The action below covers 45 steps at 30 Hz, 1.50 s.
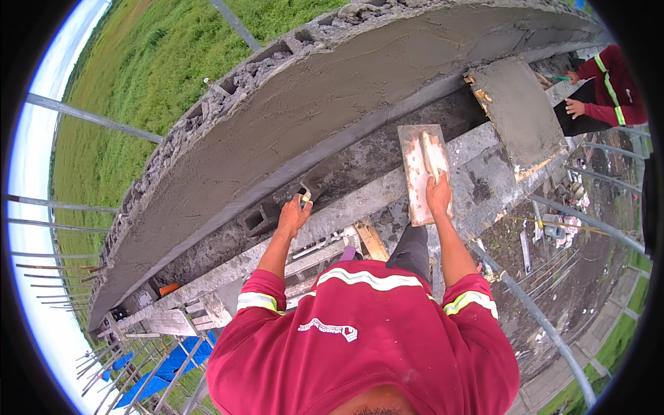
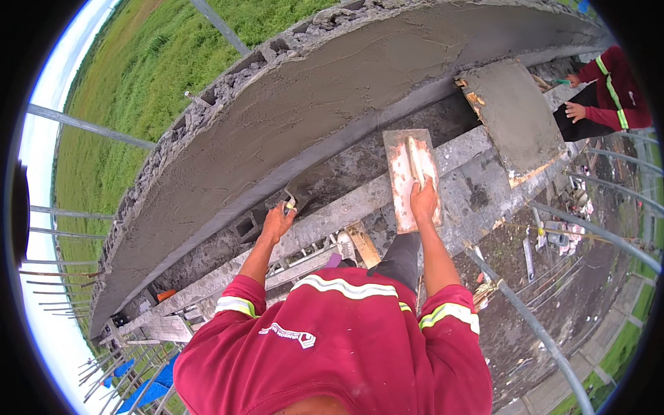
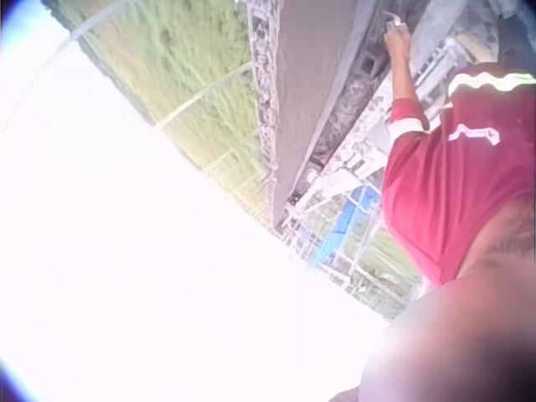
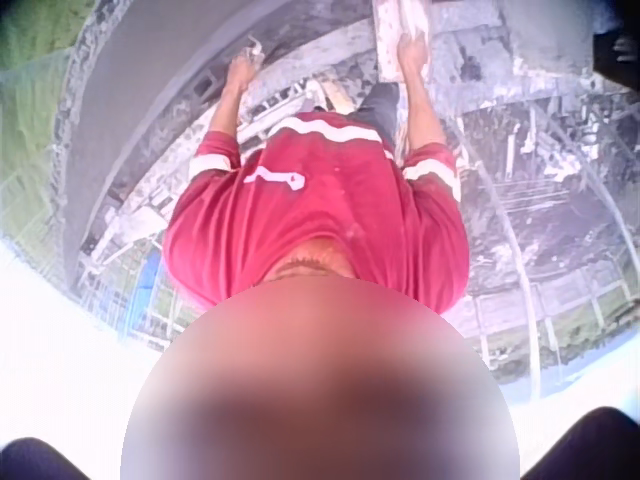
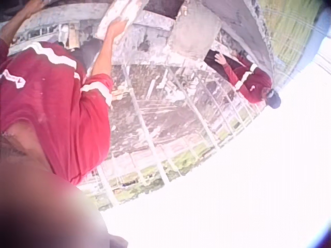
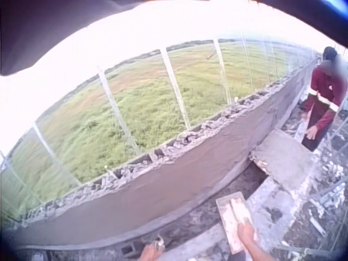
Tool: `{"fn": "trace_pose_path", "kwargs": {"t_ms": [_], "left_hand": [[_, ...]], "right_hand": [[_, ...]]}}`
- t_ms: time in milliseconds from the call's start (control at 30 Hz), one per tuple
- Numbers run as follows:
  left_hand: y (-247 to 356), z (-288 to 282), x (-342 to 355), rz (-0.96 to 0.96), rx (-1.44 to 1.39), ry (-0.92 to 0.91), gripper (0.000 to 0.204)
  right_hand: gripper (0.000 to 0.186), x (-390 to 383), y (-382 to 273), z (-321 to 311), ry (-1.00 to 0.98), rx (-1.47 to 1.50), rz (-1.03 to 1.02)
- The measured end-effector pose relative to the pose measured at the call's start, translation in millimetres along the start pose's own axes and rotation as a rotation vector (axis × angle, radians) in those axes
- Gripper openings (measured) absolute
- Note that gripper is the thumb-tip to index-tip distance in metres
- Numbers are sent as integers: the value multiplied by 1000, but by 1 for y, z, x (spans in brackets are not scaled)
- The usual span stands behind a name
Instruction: The person smooths wet concrete on a curved wall using a trowel and a wooden float. They walk along scaffolding, adjust a hanging metal pipe, and continue leveling the concrete surface.
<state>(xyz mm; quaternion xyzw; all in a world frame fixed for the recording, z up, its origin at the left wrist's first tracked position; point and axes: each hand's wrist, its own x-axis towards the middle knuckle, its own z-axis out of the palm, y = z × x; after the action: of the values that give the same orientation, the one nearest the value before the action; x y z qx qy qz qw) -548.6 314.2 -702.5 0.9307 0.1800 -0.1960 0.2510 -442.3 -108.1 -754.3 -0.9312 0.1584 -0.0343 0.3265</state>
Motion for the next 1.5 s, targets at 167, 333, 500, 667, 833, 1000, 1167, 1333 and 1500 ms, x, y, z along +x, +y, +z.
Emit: {"fn": "trace_pose_path", "kwargs": {"t_ms": [167, 333, 500, 667, 833, 1000, 1167, 1333, 1500], "left_hand": [[-48, -14, -21, 10, 86, -35, 56], [-105, -33, -52, -136, 176, -8, 45], [-160, -67, -63, -253, 310, 49, 36], [-220, -130, -79, -445, 530, 59, 22], [-268, -185, -104, -550, 641, 96, 21], [-267, -195, -93, -420, 694, 151, 20], [-221, -195, -72, -247, 673, 162, 20], [-168, -212, -74, -137, 579, 152, 26], [-126, -230, -85, -105, 457, 160, 36]], "right_hand": [[22, -13, 1, -4, -184, 820, 375], [27, -17, 11, -28, -354, 1279, 535], [47, -27, 14, -39, -410, 1513, 572], [50, -39, 8, -47, -378, 1444, 652], [51, -49, 9, -49, -354, 1412, 676], [50, -54, 13, -45, -314, 1387, 695], [48, -58, 13, -41, -256, 1380, 700], [46, -61, 21, -36, -255, 1461, 707], [46, -65, 26, -31, -224, 1460, 753]]}}
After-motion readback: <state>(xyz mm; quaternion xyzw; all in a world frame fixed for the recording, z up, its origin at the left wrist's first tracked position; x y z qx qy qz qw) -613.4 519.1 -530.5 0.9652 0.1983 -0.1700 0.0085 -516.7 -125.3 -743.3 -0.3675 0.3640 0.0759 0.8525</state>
